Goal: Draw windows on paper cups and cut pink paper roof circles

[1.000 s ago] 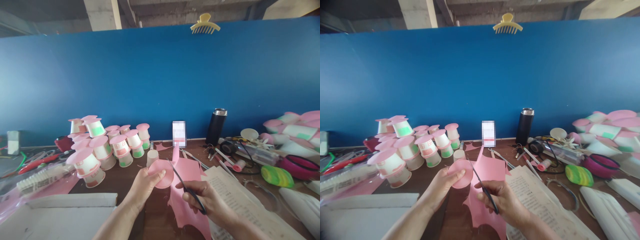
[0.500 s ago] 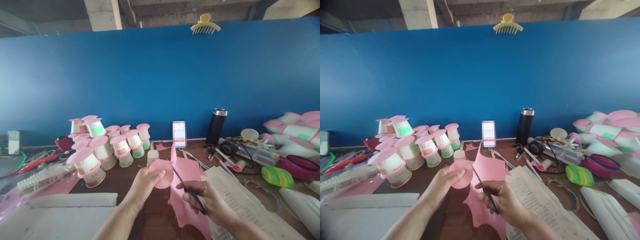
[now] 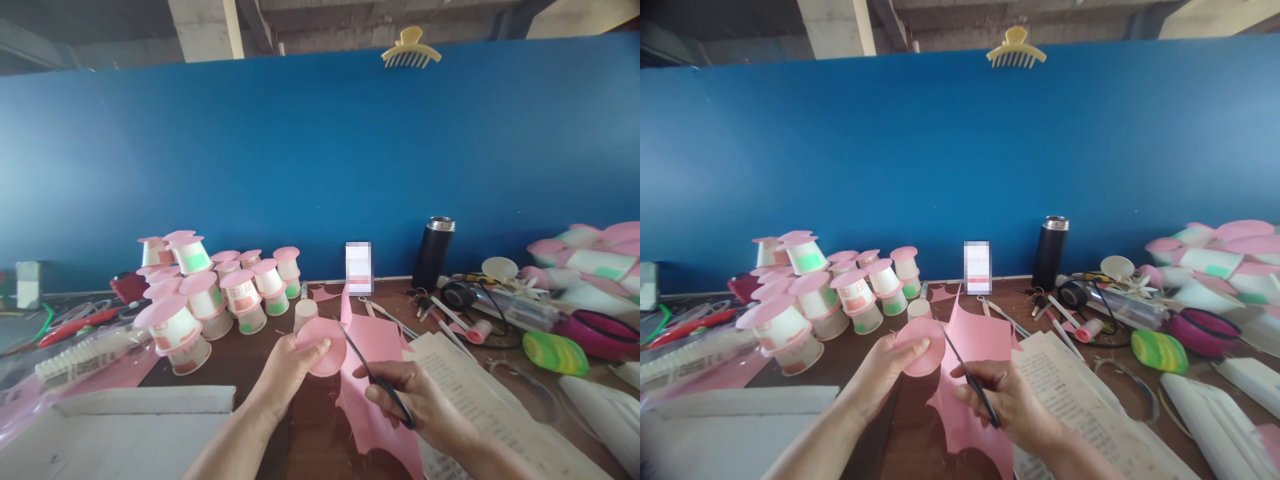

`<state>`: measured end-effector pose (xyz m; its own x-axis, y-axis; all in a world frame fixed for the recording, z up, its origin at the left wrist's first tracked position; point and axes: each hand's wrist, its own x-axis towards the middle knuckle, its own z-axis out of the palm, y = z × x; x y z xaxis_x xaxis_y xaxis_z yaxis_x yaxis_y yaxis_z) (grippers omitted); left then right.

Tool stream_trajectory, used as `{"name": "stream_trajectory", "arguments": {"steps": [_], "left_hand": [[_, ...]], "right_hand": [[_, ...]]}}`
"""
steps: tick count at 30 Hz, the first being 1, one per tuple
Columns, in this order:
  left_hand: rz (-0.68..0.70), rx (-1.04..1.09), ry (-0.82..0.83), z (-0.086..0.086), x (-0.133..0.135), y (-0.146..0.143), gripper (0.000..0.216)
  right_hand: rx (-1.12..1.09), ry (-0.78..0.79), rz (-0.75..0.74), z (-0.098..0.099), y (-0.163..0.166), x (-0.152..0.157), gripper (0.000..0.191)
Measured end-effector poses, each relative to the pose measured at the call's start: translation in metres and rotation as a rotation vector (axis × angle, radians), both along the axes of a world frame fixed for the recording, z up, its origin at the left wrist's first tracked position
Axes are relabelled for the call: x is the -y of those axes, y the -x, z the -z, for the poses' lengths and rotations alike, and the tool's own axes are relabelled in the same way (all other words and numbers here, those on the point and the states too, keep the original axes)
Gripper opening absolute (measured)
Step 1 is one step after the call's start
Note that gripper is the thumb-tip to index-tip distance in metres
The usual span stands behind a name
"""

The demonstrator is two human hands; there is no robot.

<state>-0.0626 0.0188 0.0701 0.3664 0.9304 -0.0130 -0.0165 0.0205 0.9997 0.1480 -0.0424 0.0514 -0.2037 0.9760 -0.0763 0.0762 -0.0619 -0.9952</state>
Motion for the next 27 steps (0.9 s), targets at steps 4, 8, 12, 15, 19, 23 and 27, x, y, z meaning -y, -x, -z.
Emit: {"name": "stream_trajectory", "arguments": {"steps": [4, 8, 12, 15, 19, 23, 27], "left_hand": [[-0.012, 0.003, -0.005, 0.0019, -0.0014, 0.0006, 0.038], [-0.048, 0.015, 0.021, 0.0045, -0.0021, 0.0000, 0.040], [-0.086, 0.074, 0.030, 0.0063, -0.0024, -0.0025, 0.043], [-0.112, 0.047, 0.010, 0.0061, -0.0022, -0.0034, 0.044], [-0.125, -0.047, -0.001, 0.0042, -0.0013, -0.0028, 0.044], [-0.087, -0.092, -0.014, 0.0036, -0.0011, -0.0021, 0.043], [-0.065, -0.099, -0.010, 0.0046, -0.0016, -0.0020, 0.043]], "right_hand": [[-0.008, 0.009, 0.008, 0.0010, 0.0005, -0.0003, 0.062], [-0.003, 0.016, 0.018, 0.0002, 0.0009, -0.0007, 0.061], [-0.005, 0.011, 0.012, 0.0006, 0.0019, -0.0013, 0.062], [-0.015, 0.002, 0.010, 0.0018, 0.0026, -0.0017, 0.061], [-0.016, 0.012, 0.010, 0.0019, 0.0022, -0.0017, 0.062], [-0.026, 0.025, 0.020, 0.0021, 0.0015, -0.0018, 0.063], [-0.030, 0.029, 0.019, 0.0047, 0.0009, -0.0022, 0.064]]}}
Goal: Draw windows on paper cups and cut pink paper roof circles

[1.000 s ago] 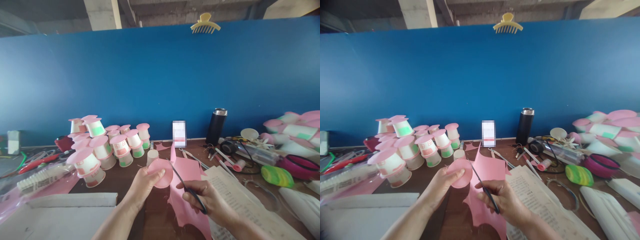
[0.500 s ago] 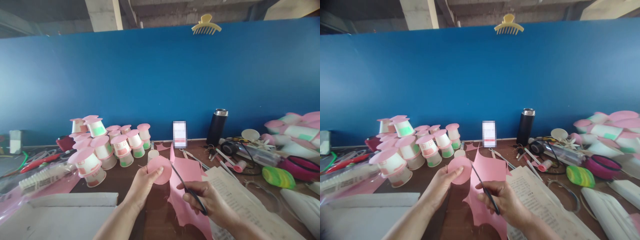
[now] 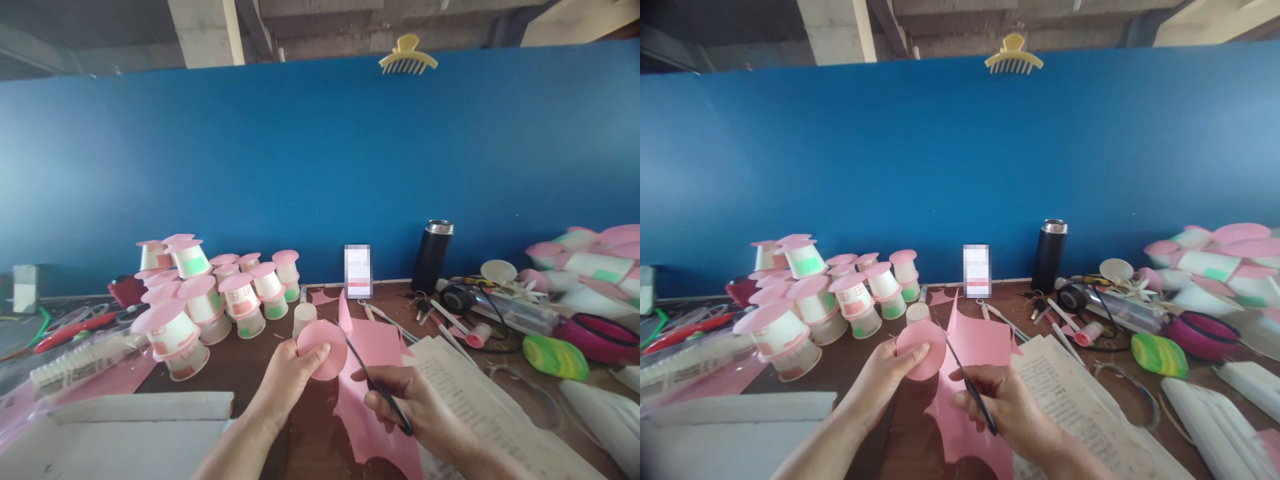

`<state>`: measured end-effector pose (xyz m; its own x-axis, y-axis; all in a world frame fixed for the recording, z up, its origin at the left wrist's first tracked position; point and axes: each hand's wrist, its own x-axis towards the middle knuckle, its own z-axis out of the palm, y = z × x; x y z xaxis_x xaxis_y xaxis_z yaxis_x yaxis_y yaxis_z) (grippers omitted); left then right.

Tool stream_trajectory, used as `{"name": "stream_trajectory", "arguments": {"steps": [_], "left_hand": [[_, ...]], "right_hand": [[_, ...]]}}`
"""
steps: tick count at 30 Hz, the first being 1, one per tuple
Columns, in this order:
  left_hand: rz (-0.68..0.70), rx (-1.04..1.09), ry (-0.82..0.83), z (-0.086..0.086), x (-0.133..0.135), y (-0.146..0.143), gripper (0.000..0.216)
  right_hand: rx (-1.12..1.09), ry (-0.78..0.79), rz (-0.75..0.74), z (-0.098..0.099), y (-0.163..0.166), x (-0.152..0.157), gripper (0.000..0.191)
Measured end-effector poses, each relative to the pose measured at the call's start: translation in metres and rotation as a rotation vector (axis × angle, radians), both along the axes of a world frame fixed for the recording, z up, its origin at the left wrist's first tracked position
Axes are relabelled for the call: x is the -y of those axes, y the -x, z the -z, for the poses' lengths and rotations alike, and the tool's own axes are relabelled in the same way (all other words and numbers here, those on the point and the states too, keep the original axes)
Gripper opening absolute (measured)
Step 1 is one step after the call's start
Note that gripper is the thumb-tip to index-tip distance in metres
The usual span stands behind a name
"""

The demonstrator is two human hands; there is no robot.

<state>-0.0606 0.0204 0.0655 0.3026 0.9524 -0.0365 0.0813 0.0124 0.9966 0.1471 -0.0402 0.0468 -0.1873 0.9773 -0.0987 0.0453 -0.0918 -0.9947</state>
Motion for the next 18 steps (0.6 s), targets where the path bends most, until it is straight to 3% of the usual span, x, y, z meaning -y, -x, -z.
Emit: {"name": "stream_trajectory", "arguments": {"steps": [18], "left_hand": [[0.005, 0.037, 0.028, -0.0029, 0.0009, 0.0000, 0.044]], "right_hand": [[0.034, -0.015, -0.005, 0.0039, -0.0016, 0.0012, 0.061]]}}
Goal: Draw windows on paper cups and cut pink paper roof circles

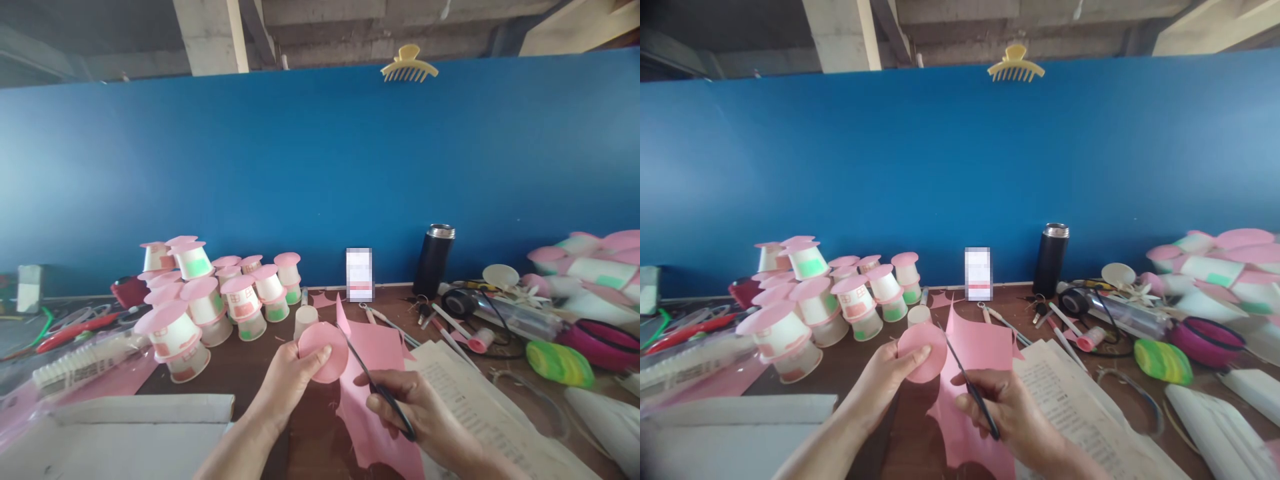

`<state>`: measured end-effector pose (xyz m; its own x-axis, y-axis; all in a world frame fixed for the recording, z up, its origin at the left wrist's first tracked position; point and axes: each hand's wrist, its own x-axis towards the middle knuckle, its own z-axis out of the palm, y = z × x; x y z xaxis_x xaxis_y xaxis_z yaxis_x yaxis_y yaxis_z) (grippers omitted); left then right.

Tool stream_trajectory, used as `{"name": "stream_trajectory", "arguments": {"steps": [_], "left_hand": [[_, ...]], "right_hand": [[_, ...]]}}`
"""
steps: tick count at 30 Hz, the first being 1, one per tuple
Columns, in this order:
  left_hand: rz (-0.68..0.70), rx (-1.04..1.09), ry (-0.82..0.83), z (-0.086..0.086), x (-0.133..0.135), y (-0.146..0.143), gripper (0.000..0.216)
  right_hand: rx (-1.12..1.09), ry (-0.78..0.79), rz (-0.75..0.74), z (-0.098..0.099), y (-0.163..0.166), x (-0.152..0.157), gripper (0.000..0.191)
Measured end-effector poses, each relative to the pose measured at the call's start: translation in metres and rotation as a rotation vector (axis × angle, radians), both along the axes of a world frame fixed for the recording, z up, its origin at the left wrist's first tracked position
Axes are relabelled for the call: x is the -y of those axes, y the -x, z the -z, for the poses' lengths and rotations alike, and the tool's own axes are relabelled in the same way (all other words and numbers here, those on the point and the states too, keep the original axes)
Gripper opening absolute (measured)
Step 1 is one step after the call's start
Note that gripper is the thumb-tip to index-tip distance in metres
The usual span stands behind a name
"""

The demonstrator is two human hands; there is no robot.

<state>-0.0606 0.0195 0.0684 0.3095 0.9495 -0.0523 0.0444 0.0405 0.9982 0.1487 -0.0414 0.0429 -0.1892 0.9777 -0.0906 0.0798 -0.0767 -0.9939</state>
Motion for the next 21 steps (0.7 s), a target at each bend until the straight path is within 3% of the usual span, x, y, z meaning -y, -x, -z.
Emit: {"name": "stream_trajectory", "arguments": {"steps": [21], "left_hand": [[-0.044, -0.036, -0.033, 0.0010, -0.0015, 0.0024, 0.042]], "right_hand": [[0.046, 0.005, 0.046, -0.0089, 0.0023, 0.0003, 0.062]]}}
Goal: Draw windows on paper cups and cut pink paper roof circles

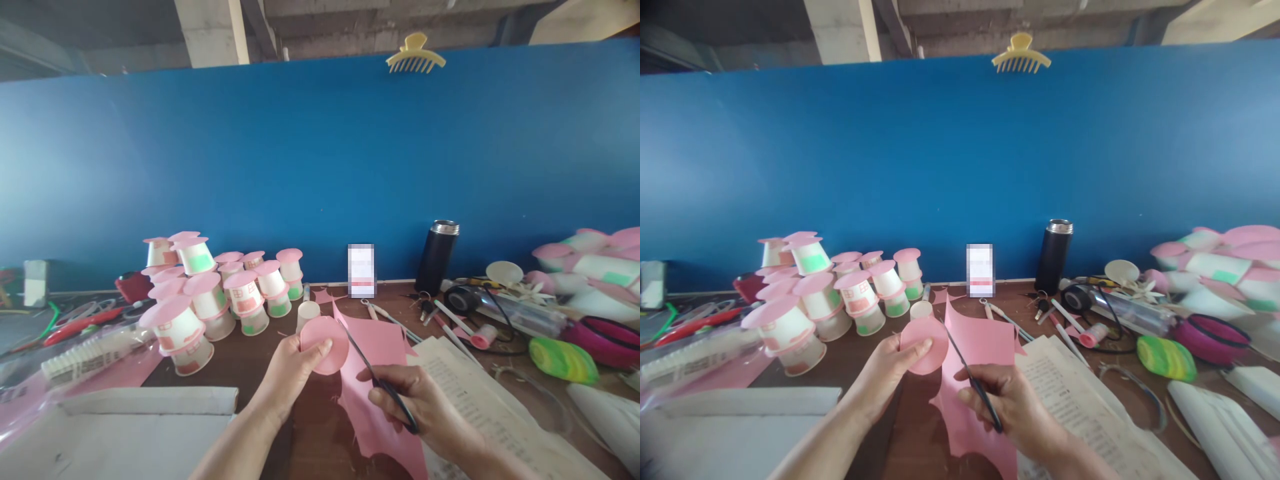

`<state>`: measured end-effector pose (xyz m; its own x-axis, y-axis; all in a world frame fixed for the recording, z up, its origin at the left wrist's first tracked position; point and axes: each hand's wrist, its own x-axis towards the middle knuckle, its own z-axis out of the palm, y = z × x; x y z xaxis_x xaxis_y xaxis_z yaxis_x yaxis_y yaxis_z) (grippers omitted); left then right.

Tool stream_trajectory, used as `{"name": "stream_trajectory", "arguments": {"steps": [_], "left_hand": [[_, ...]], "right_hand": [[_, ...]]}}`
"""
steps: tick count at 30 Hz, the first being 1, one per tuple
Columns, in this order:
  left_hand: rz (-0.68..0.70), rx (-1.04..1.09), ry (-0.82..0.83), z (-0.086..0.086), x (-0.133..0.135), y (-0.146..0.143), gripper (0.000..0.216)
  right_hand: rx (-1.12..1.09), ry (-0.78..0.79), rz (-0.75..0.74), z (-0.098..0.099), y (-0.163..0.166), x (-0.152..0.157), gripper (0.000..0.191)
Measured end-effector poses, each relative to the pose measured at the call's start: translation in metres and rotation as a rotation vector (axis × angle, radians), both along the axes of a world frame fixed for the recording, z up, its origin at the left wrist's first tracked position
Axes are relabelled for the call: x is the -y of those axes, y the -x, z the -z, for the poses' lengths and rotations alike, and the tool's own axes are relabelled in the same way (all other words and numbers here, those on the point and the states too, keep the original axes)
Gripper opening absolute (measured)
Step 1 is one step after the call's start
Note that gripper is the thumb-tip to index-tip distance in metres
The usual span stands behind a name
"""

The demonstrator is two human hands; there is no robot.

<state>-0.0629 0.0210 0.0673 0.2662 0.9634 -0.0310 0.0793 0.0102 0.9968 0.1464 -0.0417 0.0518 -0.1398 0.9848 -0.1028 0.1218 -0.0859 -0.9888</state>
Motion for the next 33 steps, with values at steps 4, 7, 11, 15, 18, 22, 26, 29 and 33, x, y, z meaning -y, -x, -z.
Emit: {"name": "stream_trajectory", "arguments": {"steps": [4, 7, 11, 15, 18, 22, 26, 29, 33], "left_hand": [[0.008, 0.005, 0.002, 0.000, 0.000, 0.000, 0.042], [0.016, 0.020, -0.001, 0.000, 0.001, -0.001, 0.043], [0.015, 0.023, 0.001, 0.000, 0.000, -0.001, 0.043], [-0.002, 0.015, 0.004, 0.002, 0.000, -0.001, 0.040], [-0.003, 0.020, 0.013, 0.002, -0.001, -0.001, 0.039], [-0.005, 0.022, 0.006, 0.003, -0.001, -0.001, 0.039], [-0.034, 0.093, 0.027, 0.006, -0.004, -0.003, 0.042], [-0.093, 0.144, 0.029, 0.006, -0.005, -0.006, 0.043], [-0.133, 0.233, 0.026, -0.001, -0.001, -0.010, 0.048]], "right_hand": [[-0.008, 0.005, 0.007, 0.000, 0.000, 0.000, 0.062], [-0.021, 0.000, 0.008, 0.000, 0.001, 0.000, 0.061], [-0.016, -0.006, 0.005, 0.000, 0.002, 0.000, 0.060], [-0.001, -0.028, 0.018, 0.001, -0.001, 0.000, 0.059], [0.009, -0.057, 0.013, 0.004, -0.003, -0.002, 0.056], [-0.028, -0.054, 0.078, 0.010, -0.003, -0.006, 0.057], [-0.025, -0.073, 0.191, 0.015, -0.001, -0.013, 0.061], [-0.011, -0.051, 0.221, 0.022, 0.000, -0.016, 0.058], [0.046, -0.055, 0.183, 0.033, 0.001, -0.018, 0.047]]}}
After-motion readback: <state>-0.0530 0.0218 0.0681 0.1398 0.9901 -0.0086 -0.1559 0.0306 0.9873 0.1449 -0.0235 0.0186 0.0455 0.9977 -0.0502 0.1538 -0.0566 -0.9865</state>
